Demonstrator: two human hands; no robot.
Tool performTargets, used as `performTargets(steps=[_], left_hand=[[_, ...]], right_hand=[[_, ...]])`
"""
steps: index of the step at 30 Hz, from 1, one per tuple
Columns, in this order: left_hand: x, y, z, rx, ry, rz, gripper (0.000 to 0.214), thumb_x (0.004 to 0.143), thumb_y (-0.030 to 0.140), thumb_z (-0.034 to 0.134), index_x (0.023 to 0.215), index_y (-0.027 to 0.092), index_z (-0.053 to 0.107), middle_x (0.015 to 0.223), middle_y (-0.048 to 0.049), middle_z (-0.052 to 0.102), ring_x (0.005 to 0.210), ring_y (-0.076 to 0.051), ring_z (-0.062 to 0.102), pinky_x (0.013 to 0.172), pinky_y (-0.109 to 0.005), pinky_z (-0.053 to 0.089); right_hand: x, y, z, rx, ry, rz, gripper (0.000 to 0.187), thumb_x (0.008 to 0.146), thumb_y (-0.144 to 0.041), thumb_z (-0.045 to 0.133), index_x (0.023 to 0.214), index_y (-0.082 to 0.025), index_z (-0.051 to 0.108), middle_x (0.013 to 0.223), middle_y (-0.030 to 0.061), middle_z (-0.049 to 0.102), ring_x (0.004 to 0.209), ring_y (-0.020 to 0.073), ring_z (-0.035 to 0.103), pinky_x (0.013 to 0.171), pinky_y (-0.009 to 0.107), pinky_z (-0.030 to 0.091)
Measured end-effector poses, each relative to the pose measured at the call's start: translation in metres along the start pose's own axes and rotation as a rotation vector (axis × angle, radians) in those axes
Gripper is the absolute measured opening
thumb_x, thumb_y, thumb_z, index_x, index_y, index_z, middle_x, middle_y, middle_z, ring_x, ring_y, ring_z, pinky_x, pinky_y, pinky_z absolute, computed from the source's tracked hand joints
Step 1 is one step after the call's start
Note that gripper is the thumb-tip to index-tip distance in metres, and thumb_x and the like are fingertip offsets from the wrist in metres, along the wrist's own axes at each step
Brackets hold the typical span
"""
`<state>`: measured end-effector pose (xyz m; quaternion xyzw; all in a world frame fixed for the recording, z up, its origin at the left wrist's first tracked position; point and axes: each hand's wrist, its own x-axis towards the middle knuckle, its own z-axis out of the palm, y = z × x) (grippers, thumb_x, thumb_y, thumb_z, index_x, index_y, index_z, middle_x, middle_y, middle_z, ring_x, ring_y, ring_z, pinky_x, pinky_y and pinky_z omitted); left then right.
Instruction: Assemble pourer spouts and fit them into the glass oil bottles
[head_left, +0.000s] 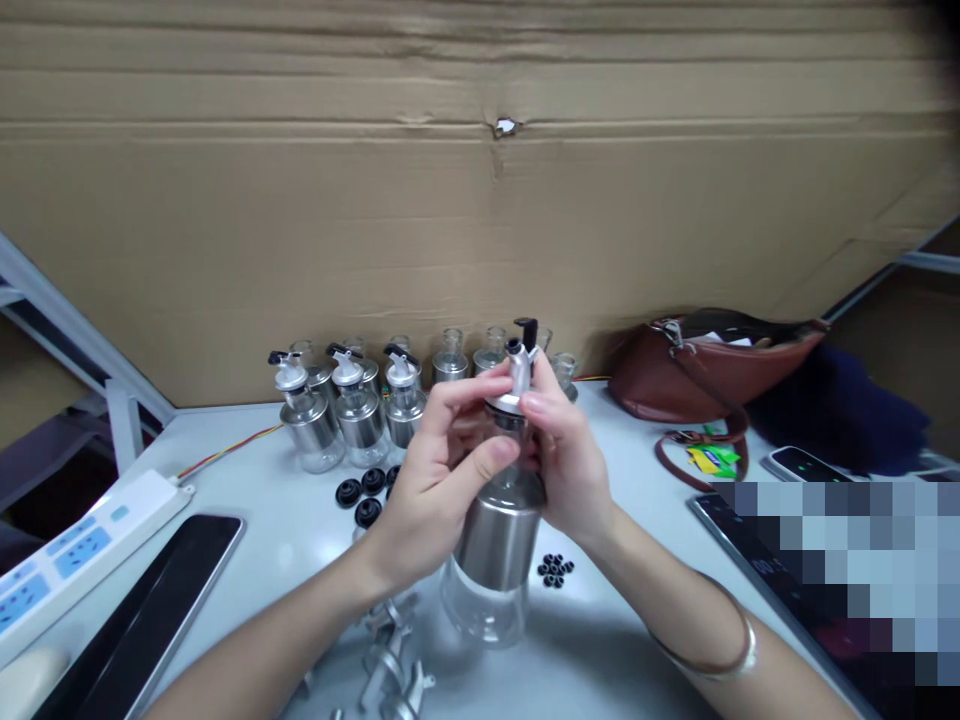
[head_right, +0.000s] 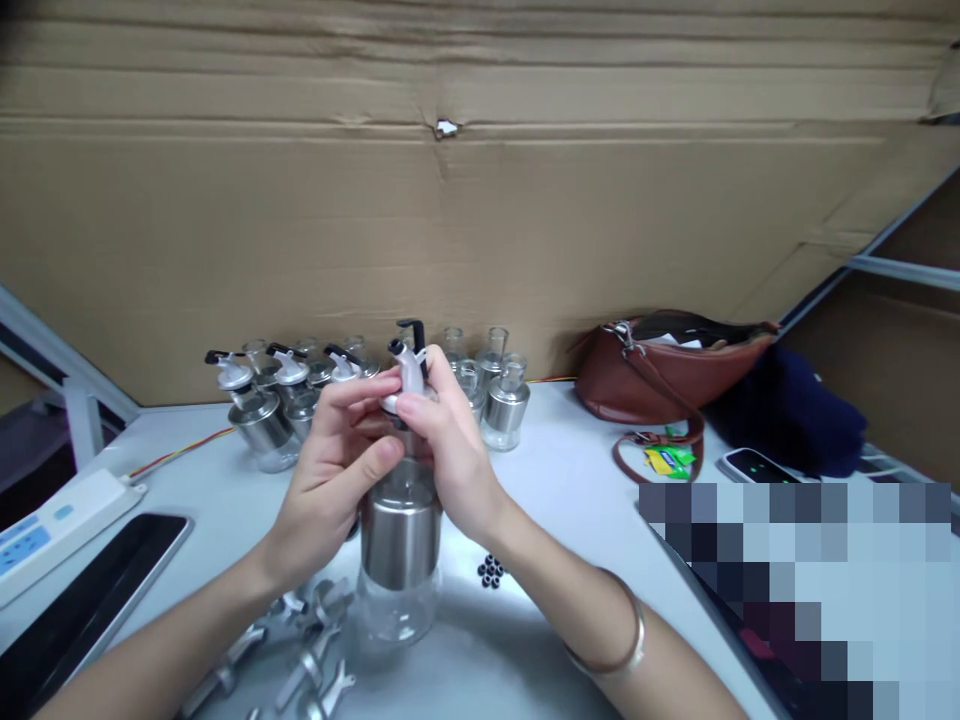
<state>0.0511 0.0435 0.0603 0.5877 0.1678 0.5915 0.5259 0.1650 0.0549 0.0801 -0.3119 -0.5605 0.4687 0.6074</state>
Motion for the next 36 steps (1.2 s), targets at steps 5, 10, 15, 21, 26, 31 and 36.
performTargets(steps=[5,10,15,21,26,31,36], left_hand=[[-0.002,-0.007,0.003,-0.032,0.088,-0.006,0.015,0.086,0.028,0.069,0.100,0.032,0.065,0.117,0.0033,0.068,0.099,-0.014,0.068,0.079,-0.023,0.060],[-0.006,-0.007,0.004,-0.002,0.092,0.008,0.014,0.087,0.024,0.068,0.099,0.032,0.067,0.114,0.0046,0.070,0.099,-0.013,0.069,0.081,-0.022,0.059],[-0.002,-0.004,0.005,0.002,0.131,-0.002,0.015,0.081,0.032,0.075,0.092,0.027,0.065,0.108,0.0019,0.072,0.098,-0.018,0.071,0.076,-0.026,0.061],[0.006,0.002,0.001,-0.100,0.181,-0.106,0.027,0.085,0.039,0.068,0.104,0.029,0.053,0.092,0.0024,0.072,0.086,-0.021,0.073,0.076,-0.034,0.061],[0.007,0.000,-0.002,-0.175,0.198,-0.119,0.029,0.082,0.036,0.072,0.103,0.026,0.057,0.082,0.0019,0.073,0.080,-0.020,0.074,0.073,-0.032,0.062],[0.007,0.000,0.000,-0.190,0.211,-0.089,0.026,0.079,0.032,0.075,0.099,0.024,0.060,0.077,0.0025,0.074,0.072,-0.018,0.074,0.067,-0.027,0.061],[0.008,0.002,0.002,-0.168,0.173,-0.039,0.023,0.083,0.033,0.072,0.102,0.025,0.060,0.078,0.0019,0.074,0.071,-0.017,0.074,0.064,-0.025,0.061]], right_hand=[[-0.004,0.006,0.003,-0.015,0.020,0.023,0.016,0.072,-0.038,0.048,0.076,-0.024,0.041,0.062,-0.0032,0.041,0.043,0.0094,0.034,0.035,0.020,0.028],[-0.006,0.007,0.003,-0.015,0.061,0.052,0.016,0.071,-0.037,0.044,0.078,-0.023,0.047,0.064,-0.0006,0.048,0.046,0.0122,0.044,0.034,0.021,0.030],[-0.007,0.007,0.005,0.019,0.082,-0.042,0.009,0.077,-0.032,0.045,0.077,-0.023,0.047,0.065,-0.0010,0.050,0.061,0.0161,0.058,0.053,0.025,0.049],[-0.014,0.022,0.010,0.020,0.014,-0.187,0.032,0.087,-0.045,0.051,0.114,-0.028,0.041,0.079,-0.0001,0.054,0.068,0.0173,0.058,0.061,0.029,0.052],[-0.015,0.028,0.017,0.007,0.104,-0.204,0.035,0.076,-0.027,0.067,0.103,-0.028,0.044,0.077,-0.0036,0.046,0.066,0.0136,0.048,0.064,0.026,0.047],[-0.014,0.026,0.019,0.137,0.121,-0.228,0.031,0.074,-0.017,0.068,0.091,-0.026,0.045,0.076,-0.0062,0.048,0.064,0.0102,0.046,0.060,0.022,0.042],[-0.012,0.020,0.011,0.021,0.057,-0.293,0.040,0.076,-0.018,0.070,0.103,-0.029,0.044,0.083,-0.0042,0.049,0.065,0.0111,0.047,0.058,0.023,0.043]])
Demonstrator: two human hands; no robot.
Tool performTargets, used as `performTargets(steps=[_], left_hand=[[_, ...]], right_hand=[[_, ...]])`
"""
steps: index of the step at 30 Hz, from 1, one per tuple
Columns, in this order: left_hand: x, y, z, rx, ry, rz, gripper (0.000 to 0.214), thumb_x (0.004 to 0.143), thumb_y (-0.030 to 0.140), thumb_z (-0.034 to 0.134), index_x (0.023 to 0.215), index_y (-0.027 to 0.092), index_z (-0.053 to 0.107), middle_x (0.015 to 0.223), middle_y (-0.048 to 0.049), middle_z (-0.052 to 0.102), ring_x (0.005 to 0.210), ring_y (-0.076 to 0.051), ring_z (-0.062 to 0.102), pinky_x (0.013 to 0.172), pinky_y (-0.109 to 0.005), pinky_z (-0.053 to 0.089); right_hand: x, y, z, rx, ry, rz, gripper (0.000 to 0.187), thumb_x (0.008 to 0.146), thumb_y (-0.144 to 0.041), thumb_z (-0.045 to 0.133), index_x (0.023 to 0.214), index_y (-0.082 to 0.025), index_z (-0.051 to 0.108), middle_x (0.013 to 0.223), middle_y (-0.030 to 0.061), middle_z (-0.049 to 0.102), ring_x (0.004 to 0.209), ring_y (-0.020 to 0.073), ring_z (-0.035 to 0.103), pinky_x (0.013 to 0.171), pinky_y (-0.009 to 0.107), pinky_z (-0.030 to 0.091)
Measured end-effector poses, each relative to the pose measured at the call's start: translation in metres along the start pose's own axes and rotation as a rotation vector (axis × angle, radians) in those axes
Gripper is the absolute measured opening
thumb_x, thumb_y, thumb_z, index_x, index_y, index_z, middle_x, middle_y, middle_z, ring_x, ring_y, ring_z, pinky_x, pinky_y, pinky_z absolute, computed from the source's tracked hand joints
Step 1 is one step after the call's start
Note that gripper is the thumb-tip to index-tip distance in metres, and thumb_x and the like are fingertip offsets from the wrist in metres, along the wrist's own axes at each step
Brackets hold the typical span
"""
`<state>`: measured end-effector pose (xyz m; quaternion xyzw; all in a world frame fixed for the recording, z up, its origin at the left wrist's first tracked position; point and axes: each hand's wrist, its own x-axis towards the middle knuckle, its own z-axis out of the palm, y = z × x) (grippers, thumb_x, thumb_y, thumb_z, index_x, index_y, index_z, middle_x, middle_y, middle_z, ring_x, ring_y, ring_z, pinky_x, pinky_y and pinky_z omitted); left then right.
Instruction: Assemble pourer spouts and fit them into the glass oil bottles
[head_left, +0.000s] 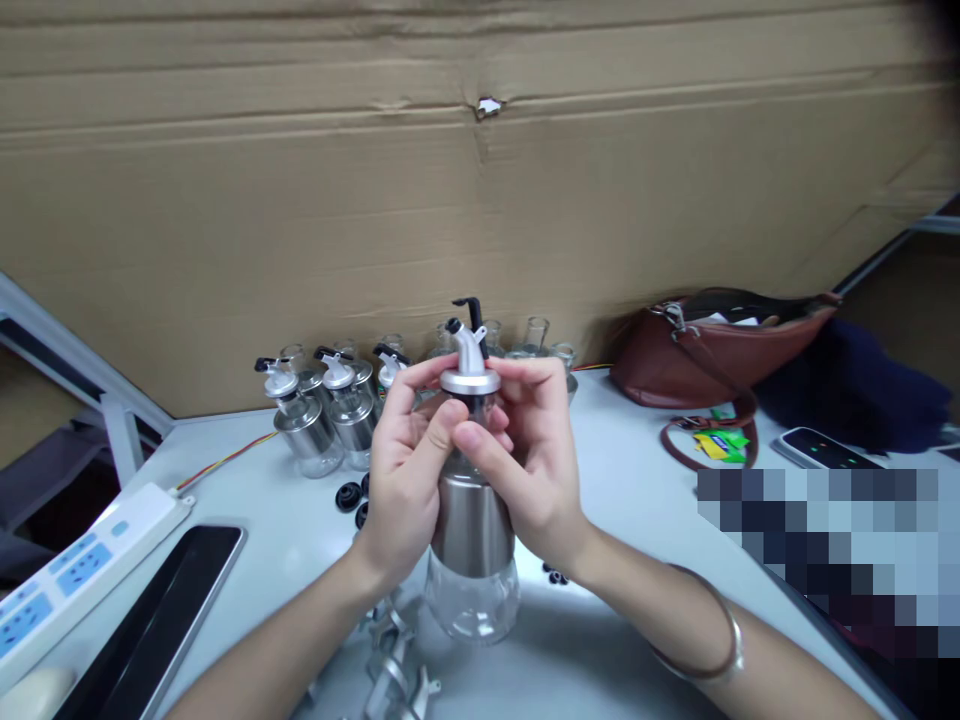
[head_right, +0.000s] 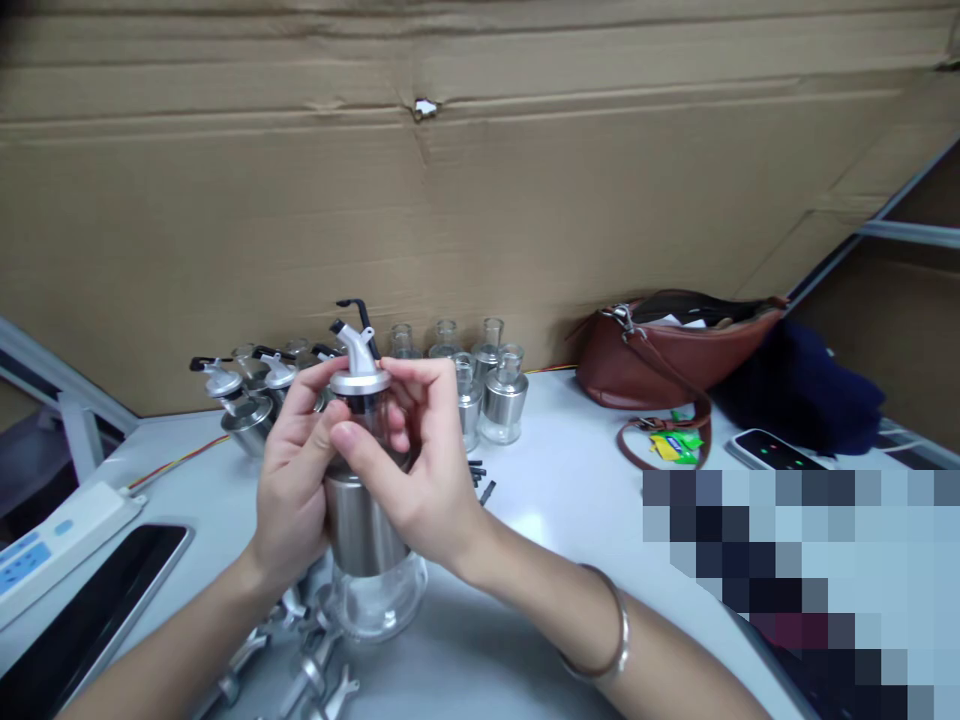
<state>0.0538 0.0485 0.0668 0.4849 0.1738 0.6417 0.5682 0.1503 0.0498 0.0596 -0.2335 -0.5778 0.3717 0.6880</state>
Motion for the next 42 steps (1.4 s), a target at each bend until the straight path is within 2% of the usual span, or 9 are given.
performTargets(steps=[3,5,9,15,23,27,31,37,42], left_hand=[[-0.001,0.000,-0.002,0.055,-0.023,0.028,0.022,0.086,0.031,0.069,0.105,0.026,0.059,0.085,0.0006,0.074,0.076,-0.017,0.074,0.065,-0.025,0.061],[-0.003,-0.001,-0.004,0.103,-0.041,0.053,0.024,0.087,0.029,0.068,0.107,0.028,0.056,0.091,0.0001,0.074,0.082,-0.018,0.074,0.069,-0.026,0.060],[-0.004,-0.004,-0.006,0.105,-0.095,0.041,0.029,0.089,0.030,0.064,0.112,0.033,0.046,0.098,-0.0001,0.074,0.093,-0.020,0.073,0.075,-0.029,0.061],[-0.003,-0.008,-0.004,0.168,-0.027,-0.046,0.032,0.090,0.026,0.063,0.114,0.033,0.044,0.105,0.0002,0.073,0.105,-0.018,0.070,0.087,-0.031,0.058],[-0.001,-0.016,-0.010,0.252,-0.023,-0.046,0.037,0.090,0.031,0.063,0.117,0.032,0.039,0.125,-0.0059,0.064,0.112,-0.022,0.066,0.094,-0.039,0.055],[0.008,-0.012,-0.020,0.515,-0.073,-0.024,0.043,0.092,0.034,0.059,0.127,0.032,0.036,0.130,-0.0075,0.060,0.118,-0.023,0.061,0.101,-0.045,0.049],[0.023,0.010,-0.034,0.778,-0.021,0.230,0.046,0.085,0.030,0.067,0.124,0.026,0.041,0.116,-0.0068,0.066,0.115,-0.023,0.061,0.102,-0.045,0.046],[0.034,0.050,-0.043,0.715,0.133,0.667,0.030,0.082,0.015,0.068,0.105,0.022,0.049,0.087,0.0018,0.067,0.082,-0.016,0.067,0.078,-0.033,0.056],[0.030,0.061,-0.033,0.659,0.186,0.714,0.025,0.081,0.007,0.063,0.094,0.025,0.051,0.101,0.0045,0.055,0.082,-0.012,0.064,0.071,-0.030,0.058]], right_hand=[[0.006,-0.008,-0.008,-0.101,-0.118,-0.024,0.065,0.073,-0.027,0.077,0.123,-0.031,0.036,0.102,0.0007,0.056,0.072,0.0141,0.056,0.056,0.025,0.047],[0.011,-0.013,-0.013,-0.197,-0.183,-0.037,0.071,0.075,-0.030,0.077,0.131,-0.031,0.034,0.097,-0.0002,0.058,0.070,0.0147,0.058,0.056,0.027,0.049],[0.016,-0.018,-0.018,-0.306,-0.201,-0.035,0.057,0.082,-0.023,0.069,0.131,-0.028,0.040,0.085,-0.0027,0.058,0.071,0.0150,0.061,0.066,0.029,0.054],[0.022,-0.019,-0.024,-0.229,-0.213,0.055,0.035,0.086,-0.018,0.063,0.117,-0.029,0.050,0.088,-0.0022,0.062,0.086,0.0165,0.065,0.070,0.028,0.055],[0.029,-0.019,-0.030,-0.180,-0.282,0.032,0.031,0.084,-0.010,0.064,0.107,-0.028,0.057,0.110,-0.0024,0.061,0.097,0.0131,0.063,0.083,0.025,0.052],[0.034,-0.007,-0.034,-0.190,-0.241,-0.010,0.043,0.081,-0.012,0.067,0.118,-0.030,0.052,0.104,-0.0016,0.060,0.097,0.0151,0.064,0.082,0.027,0.054],[0.040,0.022,-0.042,-0.332,-0.145,-0.107,0.036,0.080,-0.020,0.070,0.113,-0.026,0.055,0.109,0.0018,0.062,0.099,0.0188,0.064,0.090,0.035,0.053],[0.039,0.058,-0.048,-0.503,-0.138,-0.113,0.033,0.081,-0.026,0.068,0.111,-0.021,0.057,0.109,0.0062,0.064,0.091,0.0211,0.064,0.081,0.038,0.054],[0.041,0.065,-0.044,-0.582,-0.193,-0.099,0.033,0.084,-0.026,0.064,0.115,-0.020,0.054,0.113,0.0085,0.063,0.094,0.0211,0.063,0.079,0.037,0.054]])
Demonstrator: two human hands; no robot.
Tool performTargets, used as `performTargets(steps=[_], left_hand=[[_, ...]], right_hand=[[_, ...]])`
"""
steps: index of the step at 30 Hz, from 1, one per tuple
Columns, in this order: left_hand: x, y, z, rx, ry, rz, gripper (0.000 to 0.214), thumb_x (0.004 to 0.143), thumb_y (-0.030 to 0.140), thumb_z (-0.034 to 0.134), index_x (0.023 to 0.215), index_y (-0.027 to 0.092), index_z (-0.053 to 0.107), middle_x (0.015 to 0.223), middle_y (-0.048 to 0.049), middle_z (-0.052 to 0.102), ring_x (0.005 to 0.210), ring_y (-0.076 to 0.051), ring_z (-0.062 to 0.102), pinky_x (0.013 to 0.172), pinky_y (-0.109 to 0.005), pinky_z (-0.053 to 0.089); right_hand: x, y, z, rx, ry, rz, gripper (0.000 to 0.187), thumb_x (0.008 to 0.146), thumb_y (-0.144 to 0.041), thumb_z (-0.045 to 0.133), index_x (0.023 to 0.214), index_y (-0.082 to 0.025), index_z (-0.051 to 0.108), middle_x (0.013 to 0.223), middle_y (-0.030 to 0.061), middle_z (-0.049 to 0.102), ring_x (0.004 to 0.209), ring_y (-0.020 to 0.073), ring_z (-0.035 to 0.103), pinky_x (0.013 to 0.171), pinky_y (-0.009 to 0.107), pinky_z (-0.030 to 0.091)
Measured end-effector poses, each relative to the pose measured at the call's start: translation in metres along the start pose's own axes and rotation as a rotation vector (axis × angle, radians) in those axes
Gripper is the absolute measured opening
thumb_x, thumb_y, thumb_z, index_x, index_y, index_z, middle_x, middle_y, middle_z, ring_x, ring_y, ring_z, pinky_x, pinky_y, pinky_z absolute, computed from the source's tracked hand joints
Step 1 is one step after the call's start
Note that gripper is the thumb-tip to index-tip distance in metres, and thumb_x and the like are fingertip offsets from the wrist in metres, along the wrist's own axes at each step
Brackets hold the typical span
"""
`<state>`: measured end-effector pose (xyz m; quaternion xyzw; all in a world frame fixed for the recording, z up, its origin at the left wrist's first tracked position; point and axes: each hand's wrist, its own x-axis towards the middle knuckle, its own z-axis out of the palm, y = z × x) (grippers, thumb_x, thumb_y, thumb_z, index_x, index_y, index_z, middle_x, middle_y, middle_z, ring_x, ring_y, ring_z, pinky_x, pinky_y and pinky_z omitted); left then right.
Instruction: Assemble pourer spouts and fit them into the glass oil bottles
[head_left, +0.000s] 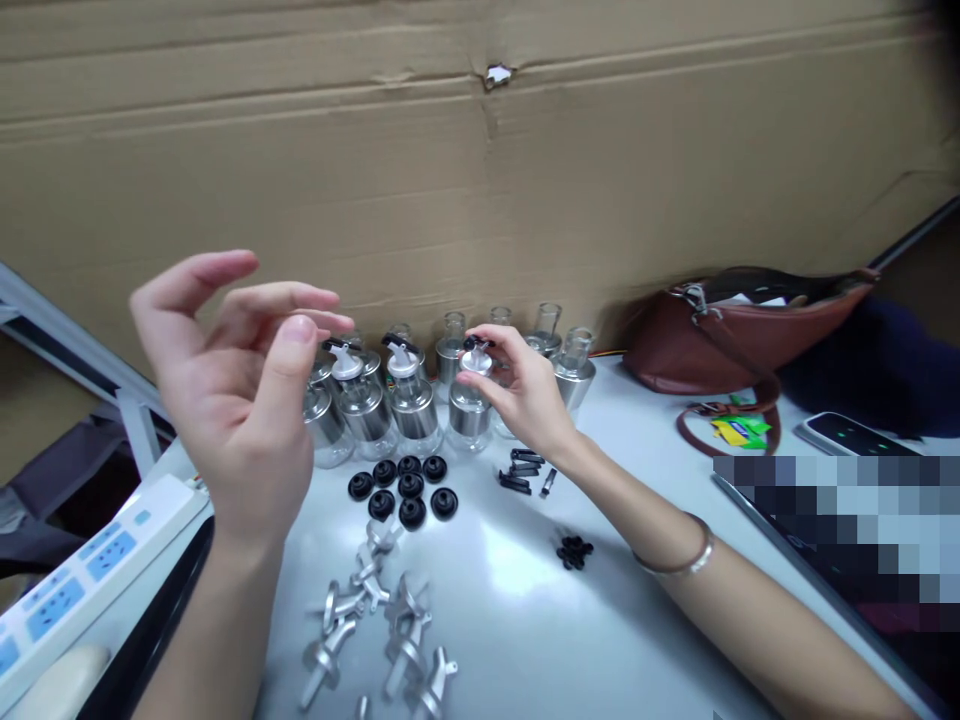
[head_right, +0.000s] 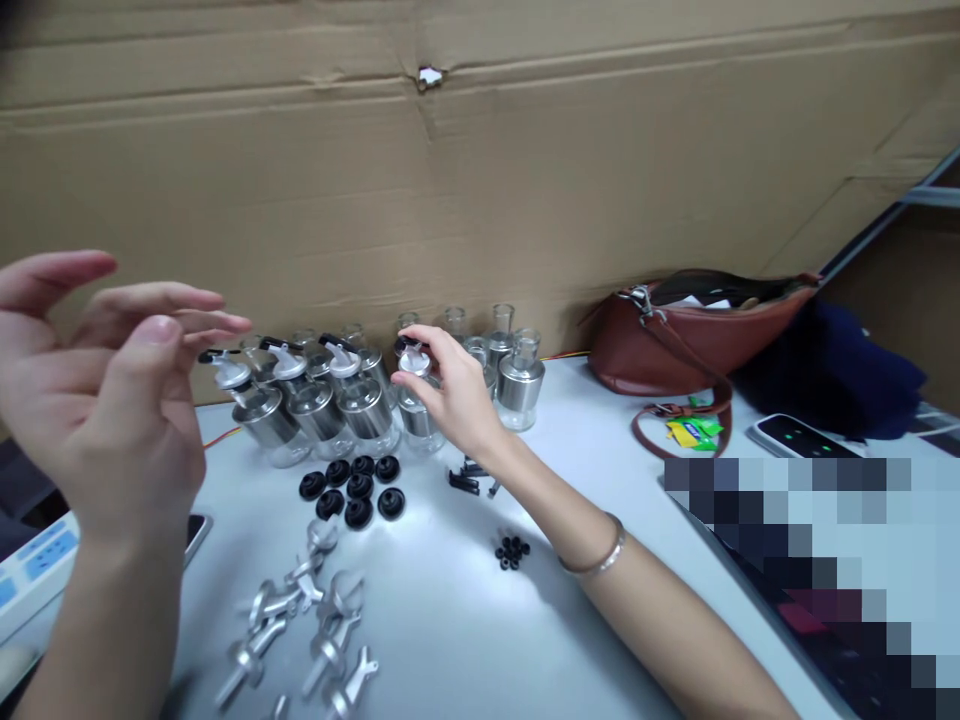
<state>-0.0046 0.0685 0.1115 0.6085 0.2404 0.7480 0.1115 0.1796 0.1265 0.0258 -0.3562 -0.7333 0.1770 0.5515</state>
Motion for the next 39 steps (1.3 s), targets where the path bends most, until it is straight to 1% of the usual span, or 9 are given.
performTargets(steps=[4,10,15,18,20,23,25,31,39], left_hand=[[-0.003,0.004,-0.002,0.035,-0.149,-0.117,0.024,0.084,0.010,0.063,0.101,0.025,0.053,0.093,0.0020,0.062,0.087,-0.015,0.063,0.081,-0.033,0.054],[0.006,-0.002,-0.029,0.344,-0.524,-0.185,0.028,0.084,0.026,0.067,0.109,0.025,0.058,0.114,-0.0030,0.062,0.112,-0.024,0.056,0.093,-0.036,0.046],[0.010,0.011,-0.046,0.534,-0.774,-0.224,0.027,0.086,0.035,0.063,0.111,0.026,0.062,0.111,-0.0038,0.067,0.100,-0.024,0.063,0.082,-0.031,0.049],[0.009,0.018,-0.044,0.545,-0.801,-0.200,0.024,0.087,0.034,0.062,0.109,0.024,0.063,0.107,-0.0040,0.069,0.094,-0.022,0.064,0.074,-0.026,0.050],[0.009,0.020,-0.041,0.563,-0.824,-0.180,0.021,0.088,0.031,0.059,0.107,0.022,0.064,0.102,-0.0034,0.070,0.086,-0.019,0.065,0.068,-0.023,0.050],[0.010,0.022,-0.041,0.547,-0.836,-0.169,0.018,0.089,0.029,0.058,0.105,0.022,0.064,0.099,-0.0028,0.071,0.085,-0.017,0.065,0.068,-0.022,0.051],[0.011,0.023,-0.044,0.513,-0.809,-0.180,0.018,0.089,0.027,0.059,0.106,0.022,0.063,0.101,-0.0029,0.070,0.089,-0.017,0.065,0.073,-0.023,0.052],[0.011,0.025,-0.049,0.509,-0.787,-0.177,0.019,0.089,0.028,0.060,0.107,0.023,0.063,0.102,-0.0026,0.070,0.090,-0.018,0.066,0.072,-0.023,0.053],[0.012,0.025,-0.048,0.463,-0.763,-0.155,0.019,0.087,0.032,0.061,0.105,0.028,0.064,0.098,-0.0008,0.070,0.087,-0.019,0.066,0.074,-0.027,0.053]], right_hand=[[0.006,0.002,0.002,-0.033,-0.030,-0.011,0.035,0.085,-0.022,0.061,0.119,-0.018,0.052,0.117,0.0106,0.062,0.101,0.0225,0.061,0.087,0.041,0.052],[0.010,-0.008,-0.019,-0.205,-0.091,-0.114,0.048,0.081,-0.015,0.061,0.128,-0.017,0.048,0.136,0.0160,0.049,0.128,0.0265,0.045,0.098,0.045,0.046],[0.006,-0.049,-0.043,-0.254,-0.169,-0.188,0.019,0.086,-0.014,0.058,0.104,-0.016,0.060,0.092,0.0059,0.065,0.082,0.0192,0.063,0.077,0.034,0.051],[-0.017,-0.081,-0.031,-0.247,-0.658,-0.171,0.004,0.086,-0.020,0.064,0.089,-0.018,0.064,0.083,0.0021,0.067,0.072,0.0167,0.062,0.063,0.028,0.050],[-0.044,-0.098,-0.008,-0.320,-0.910,-0.205,0.014,0.081,-0.026,0.071,0.089,-0.016,0.065,0.085,0.0054,0.067,0.072,0.0188,0.063,0.064,0.030,0.052],[-0.088,-0.109,0.032,-0.289,-0.825,-0.531,0.018,0.096,-0.026,0.048,0.106,-0.023,0.063,0.117,0.0070,0.063,0.116,0.0276,0.054,0.094,0.048,0.049],[-0.110,-0.106,0.050,-0.318,-0.756,-0.555,0.029,0.101,-0.034,0.034,0.119,-0.029,0.056,0.139,0.0063,0.051,0.134,0.0328,0.038,0.099,0.061,0.042],[-0.119,-0.091,0.063,-0.276,-0.967,-0.301,0.070,0.085,-0.053,0.061,0.143,-0.025,0.034,0.156,0.0160,0.028,0.143,0.0425,0.018,0.106,0.072,0.022],[-0.117,-0.093,0.084,-0.242,-0.883,-0.116,0.062,0.088,-0.058,0.050,0.133,-0.015,0.048,0.135,0.0181,0.052,0.131,0.0383,0.040,0.107,0.058,0.034]])
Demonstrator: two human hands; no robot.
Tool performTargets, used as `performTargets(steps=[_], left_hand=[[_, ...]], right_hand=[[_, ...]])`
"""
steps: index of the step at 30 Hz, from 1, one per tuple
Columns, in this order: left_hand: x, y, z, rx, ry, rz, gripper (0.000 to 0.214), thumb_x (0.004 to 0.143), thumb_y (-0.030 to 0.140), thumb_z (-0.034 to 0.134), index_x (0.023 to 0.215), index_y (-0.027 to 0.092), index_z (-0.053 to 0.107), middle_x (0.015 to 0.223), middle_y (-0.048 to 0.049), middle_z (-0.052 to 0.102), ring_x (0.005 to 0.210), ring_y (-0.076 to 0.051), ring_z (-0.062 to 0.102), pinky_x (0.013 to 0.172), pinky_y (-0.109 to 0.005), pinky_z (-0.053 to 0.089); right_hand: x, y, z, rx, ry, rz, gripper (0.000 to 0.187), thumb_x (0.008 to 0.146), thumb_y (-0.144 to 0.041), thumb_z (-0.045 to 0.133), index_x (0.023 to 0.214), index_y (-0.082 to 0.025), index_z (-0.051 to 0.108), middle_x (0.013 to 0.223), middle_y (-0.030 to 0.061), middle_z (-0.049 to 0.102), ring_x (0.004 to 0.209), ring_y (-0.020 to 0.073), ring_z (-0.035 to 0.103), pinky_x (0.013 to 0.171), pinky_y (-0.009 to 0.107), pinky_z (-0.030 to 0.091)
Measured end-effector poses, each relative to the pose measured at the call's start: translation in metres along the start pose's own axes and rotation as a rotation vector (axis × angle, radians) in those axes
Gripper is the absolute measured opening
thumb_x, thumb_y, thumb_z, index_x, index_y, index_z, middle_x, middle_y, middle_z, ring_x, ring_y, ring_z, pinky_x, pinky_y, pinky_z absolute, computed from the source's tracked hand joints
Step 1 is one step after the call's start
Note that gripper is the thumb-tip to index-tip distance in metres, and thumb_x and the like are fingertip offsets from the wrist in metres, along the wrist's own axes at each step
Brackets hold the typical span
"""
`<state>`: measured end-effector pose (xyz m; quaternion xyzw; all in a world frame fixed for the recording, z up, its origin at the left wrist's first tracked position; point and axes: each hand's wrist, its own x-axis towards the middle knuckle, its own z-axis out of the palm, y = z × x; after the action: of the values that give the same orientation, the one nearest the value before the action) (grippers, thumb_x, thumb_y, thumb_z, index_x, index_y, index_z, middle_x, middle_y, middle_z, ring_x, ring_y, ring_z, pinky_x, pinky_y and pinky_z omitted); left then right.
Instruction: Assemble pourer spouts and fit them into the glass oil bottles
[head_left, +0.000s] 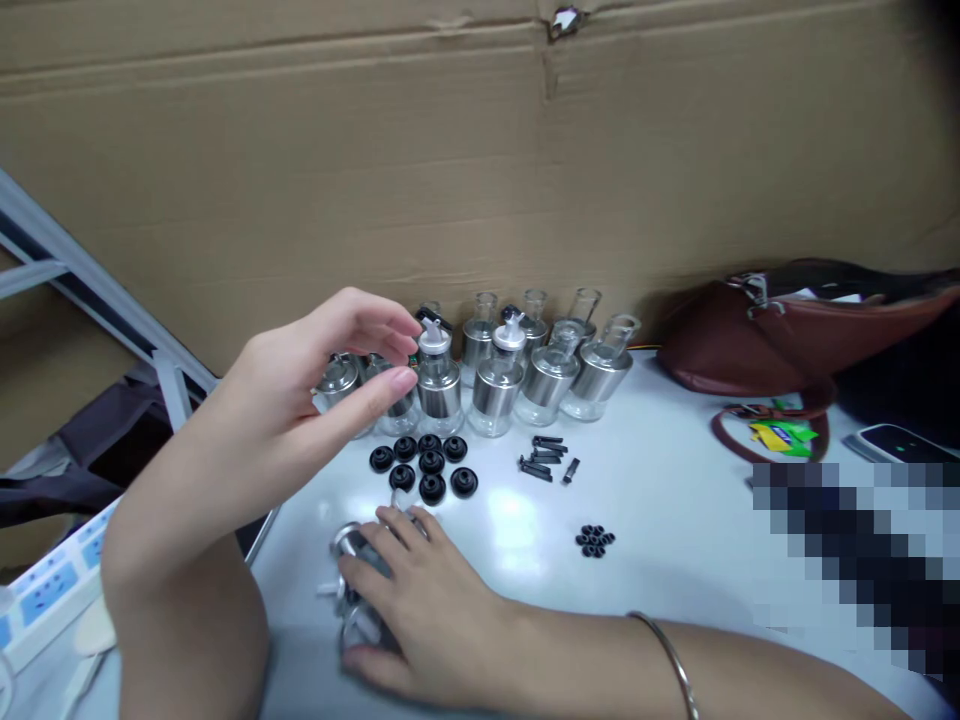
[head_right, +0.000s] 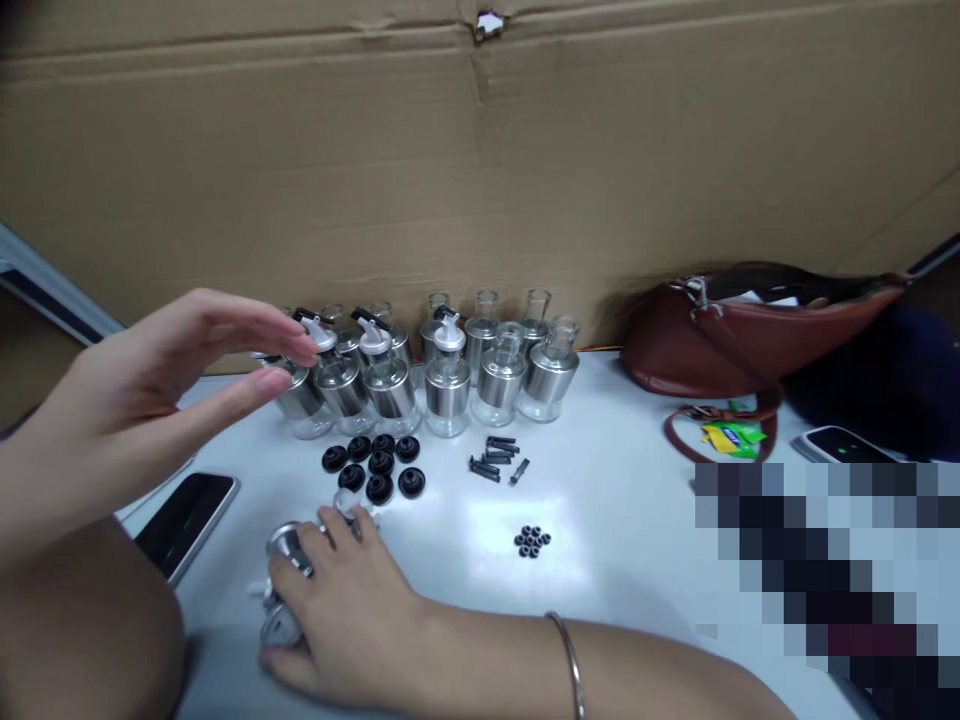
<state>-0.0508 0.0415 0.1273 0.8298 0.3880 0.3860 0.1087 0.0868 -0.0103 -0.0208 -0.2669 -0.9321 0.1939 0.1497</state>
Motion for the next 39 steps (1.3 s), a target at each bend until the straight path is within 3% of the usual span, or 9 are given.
performTargets(steps=[8,10,12,15,18,21,27,34,39], left_hand=[[-0.001,0.007,0.001,-0.121,0.018,-0.109,0.019,0.080,0.029,0.069,0.099,0.024,0.070,0.095,-0.0025,0.071,0.085,-0.022,0.067,0.064,-0.025,0.053],[-0.002,0.008,0.000,-0.133,0.024,-0.106,0.020,0.080,0.029,0.069,0.100,0.025,0.069,0.096,-0.0024,0.071,0.086,-0.022,0.067,0.069,-0.027,0.054],[-0.003,0.008,-0.002,-0.107,0.005,-0.099,0.019,0.081,0.031,0.068,0.099,0.026,0.070,0.094,-0.0020,0.071,0.084,-0.022,0.067,0.071,-0.028,0.054],[-0.005,0.009,-0.004,-0.030,-0.113,-0.104,0.016,0.081,0.033,0.065,0.093,0.025,0.072,0.087,-0.0019,0.072,0.075,-0.022,0.066,0.065,-0.028,0.053],[-0.007,0.010,-0.002,-0.019,-0.215,-0.096,0.020,0.080,0.037,0.065,0.094,0.025,0.073,0.089,-0.0026,0.074,0.073,-0.023,0.067,0.059,-0.026,0.051],[-0.009,0.010,0.002,-0.063,-0.264,-0.121,0.026,0.078,0.041,0.068,0.098,0.026,0.073,0.091,-0.0031,0.075,0.074,-0.025,0.068,0.056,-0.026,0.050],[-0.008,0.010,0.008,-0.043,-0.259,-0.009,0.018,0.085,0.034,0.060,0.097,0.026,0.071,0.084,-0.0011,0.073,0.064,-0.019,0.065,0.050,-0.023,0.044],[-0.005,0.021,0.010,0.073,-0.372,-0.060,0.014,0.092,0.030,0.055,0.100,0.023,0.064,0.092,0.0010,0.069,0.076,-0.015,0.063,0.060,-0.021,0.043],[-0.009,0.027,0.036,-0.090,-0.324,-0.082,0.005,0.093,0.021,0.054,0.093,0.022,0.059,0.084,0.0039,0.065,0.072,-0.011,0.060,0.063,-0.020,0.043]], right_hand=[[-0.003,0.006,-0.012,0.020,0.113,-0.031,0.058,0.091,-0.058,0.048,0.130,-0.015,0.051,0.137,0.0163,0.050,0.133,0.0325,0.037,0.110,0.052,0.032],[-0.010,0.013,-0.022,0.054,0.200,-0.069,0.046,0.091,-0.046,0.052,0.123,-0.013,0.056,0.136,0.0167,0.049,0.130,0.0306,0.038,0.108,0.047,0.036],[-0.018,0.021,-0.033,0.099,0.257,-0.072,0.029,0.090,-0.029,0.051,0.112,-0.013,0.061,0.124,0.0155,0.056,0.115,0.0269,0.049,0.097,0.042,0.045],[-0.031,0.030,-0.044,0.103,0.213,-0.049,0.023,0.088,-0.027,0.055,0.104,-0.014,0.064,0.103,0.0115,0.061,0.089,0.0225,0.054,0.078,0.037,0.050],[-0.038,0.032,-0.042,0.039,0.096,-0.080,0.037,0.084,-0.043,0.067,0.107,-0.015,0.063,0.102,0.0102,0.061,0.088,0.0223,0.055,0.075,0.035,0.047],[-0.038,0.027,-0.031,-0.039,0.045,-0.075,0.042,0.082,-0.056,0.066,0.096,-0.016,0.065,0.097,0.0087,0.064,0.085,0.0222,0.056,0.072,0.034,0.045],[-0.037,0.021,-0.017,-0.055,0.087,0.002,0.014,0.086,-0.030,0.062,0.085,-0.017,0.066,0.085,0.0049,0.065,0.074,0.0188,0.056,0.064,0.031,0.040],[-0.047,0.031,-0.027,0.134,0.087,0.027,0.009,0.079,-0.024,0.073,0.084,-0.017,0.068,0.083,0.0026,0.066,0.073,0.0161,0.058,0.066,0.028,0.041],[-0.062,0.048,-0.040,0.206,0.231,0.055,0.005,0.082,-0.023,0.069,0.083,-0.018,0.068,0.080,0.0027,0.063,0.073,0.0166,0.058,0.067,0.028,0.044]])
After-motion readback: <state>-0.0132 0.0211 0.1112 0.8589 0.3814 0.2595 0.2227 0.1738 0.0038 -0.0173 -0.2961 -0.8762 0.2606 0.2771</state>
